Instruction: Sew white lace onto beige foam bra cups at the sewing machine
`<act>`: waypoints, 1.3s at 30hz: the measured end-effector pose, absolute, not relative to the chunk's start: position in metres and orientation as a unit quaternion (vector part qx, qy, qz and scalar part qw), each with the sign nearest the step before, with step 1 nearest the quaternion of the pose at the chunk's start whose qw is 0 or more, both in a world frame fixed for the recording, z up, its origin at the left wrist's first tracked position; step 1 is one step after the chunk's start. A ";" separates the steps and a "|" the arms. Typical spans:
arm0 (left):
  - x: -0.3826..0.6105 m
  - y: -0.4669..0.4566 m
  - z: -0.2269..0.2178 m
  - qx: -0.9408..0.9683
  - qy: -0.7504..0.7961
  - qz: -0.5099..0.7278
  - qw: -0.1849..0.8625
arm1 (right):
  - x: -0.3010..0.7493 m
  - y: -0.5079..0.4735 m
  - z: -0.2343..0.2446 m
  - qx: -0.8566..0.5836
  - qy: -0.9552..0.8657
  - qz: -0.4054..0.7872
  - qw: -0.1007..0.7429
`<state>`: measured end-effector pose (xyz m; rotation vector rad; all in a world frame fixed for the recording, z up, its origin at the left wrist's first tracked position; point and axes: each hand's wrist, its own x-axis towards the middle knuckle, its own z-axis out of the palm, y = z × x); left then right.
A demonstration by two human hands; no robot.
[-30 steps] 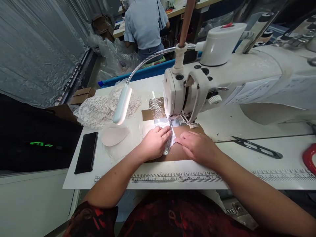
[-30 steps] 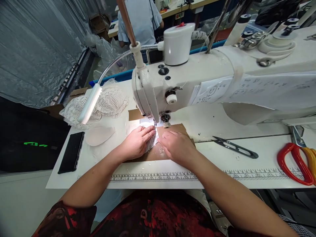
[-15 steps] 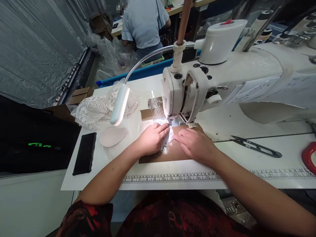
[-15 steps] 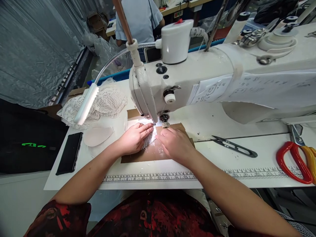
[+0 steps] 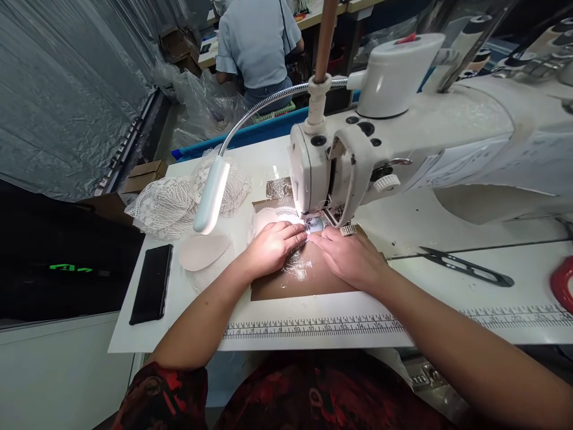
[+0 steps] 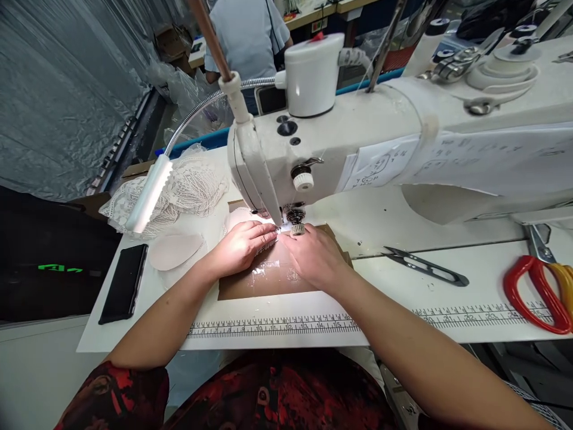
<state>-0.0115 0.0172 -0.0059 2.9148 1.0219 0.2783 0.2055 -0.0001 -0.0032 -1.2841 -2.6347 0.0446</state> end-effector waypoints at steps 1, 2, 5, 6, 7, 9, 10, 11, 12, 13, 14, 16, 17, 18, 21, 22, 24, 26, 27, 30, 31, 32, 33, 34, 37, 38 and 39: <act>-0.012 0.017 -0.006 0.941 0.324 0.095 0.024 | 0.206 0.000 -0.004 -0.436 -0.894 0.014 0.103; -0.012 0.016 -0.006 0.941 0.321 0.099 0.027 | 0.206 0.000 -0.004 -0.436 -0.894 0.013 0.101; -0.014 0.020 -0.008 0.939 0.326 0.105 0.030 | 0.206 0.000 -0.004 -0.437 -0.893 0.010 0.102; -0.014 0.022 -0.009 0.938 0.329 0.105 0.032 | 0.206 0.000 -0.005 -0.436 -0.894 0.009 0.105; -0.015 0.024 -0.009 0.936 0.334 0.105 0.035 | 0.206 0.001 -0.005 -0.436 -0.894 0.010 0.107; -0.016 0.028 -0.010 0.933 0.343 0.099 0.042 | 0.207 0.001 -0.006 -0.435 -0.893 0.014 0.114; -0.016 0.029 -0.010 0.932 0.347 0.095 0.045 | 0.207 0.001 -0.007 -0.436 -0.892 0.019 0.117; -0.017 0.030 -0.010 0.931 0.351 0.092 0.046 | 0.207 0.001 -0.007 -0.438 -0.890 0.025 0.119; -0.017 0.031 -0.011 0.930 0.353 0.091 0.047 | 0.207 0.001 -0.008 -0.441 -0.889 0.031 0.121; -0.017 0.031 -0.011 0.929 0.355 0.091 0.046 | 0.207 0.001 -0.008 -0.444 -0.887 0.035 0.123; -0.017 0.031 -0.012 0.928 0.357 0.092 0.045 | 0.208 0.001 -0.008 -0.446 -0.886 0.037 0.124; -0.017 0.032 -0.014 0.927 0.360 0.095 0.043 | 0.208 0.001 -0.009 -0.444 -0.886 0.036 0.125; -0.017 0.032 -0.014 0.927 0.361 0.095 0.041 | 0.208 0.002 -0.009 -0.443 -0.887 0.035 0.126; -0.016 0.032 -0.014 0.926 0.363 0.095 0.038 | 0.208 0.002 -0.009 -0.442 -0.887 0.034 0.128; -0.015 0.030 -0.011 0.924 0.371 0.091 0.020 | 0.208 0.002 -0.009 -0.443 -0.886 0.032 0.135; -0.015 0.028 -0.009 0.921 0.379 0.087 0.011 | 0.208 0.002 -0.009 -0.444 -0.885 0.032 0.138; -0.014 0.023 -0.003 0.913 0.401 0.075 -0.008 | 0.208 0.002 -0.009 -0.446 -0.883 0.035 0.143; -0.012 0.016 0.005 0.902 0.427 0.058 -0.017 | 0.208 0.002 -0.009 -0.446 -0.881 0.044 0.150; -0.012 0.011 0.009 0.898 0.438 0.051 -0.016 | 0.209 0.002 -0.008 -0.446 -0.880 0.050 0.154; -0.009 0.001 0.019 0.889 0.456 0.041 0.009 | 0.209 0.002 -0.006 -0.442 -0.880 0.064 0.164; -0.008 -0.001 0.021 0.887 0.459 0.045 0.021 | 0.209 0.001 -0.005 -0.440 -0.880 0.066 0.167; -0.007 -0.002 0.022 0.886 0.460 0.050 0.033 | 0.209 0.001 -0.005 -0.438 -0.880 0.068 0.169; -0.006 -0.002 0.021 0.886 0.458 0.057 0.043 | 0.209 0.001 -0.004 -0.438 -0.881 0.068 0.169; -0.005 -0.001 0.020 0.888 0.453 0.066 0.049 | 0.209 0.001 -0.003 -0.438 -0.881 0.068 0.168; -0.001 0.002 0.015 0.897 0.430 0.093 0.045 | 0.208 0.001 -0.002 -0.438 -0.882 0.066 0.159; 0.000 0.002 0.013 0.901 0.421 0.098 0.043 | 0.208 0.001 -0.002 -0.439 -0.882 0.066 0.157; 0.001 0.002 0.011 0.904 0.413 0.100 0.042 | 0.208 0.001 -0.003 -0.439 -0.883 0.066 0.155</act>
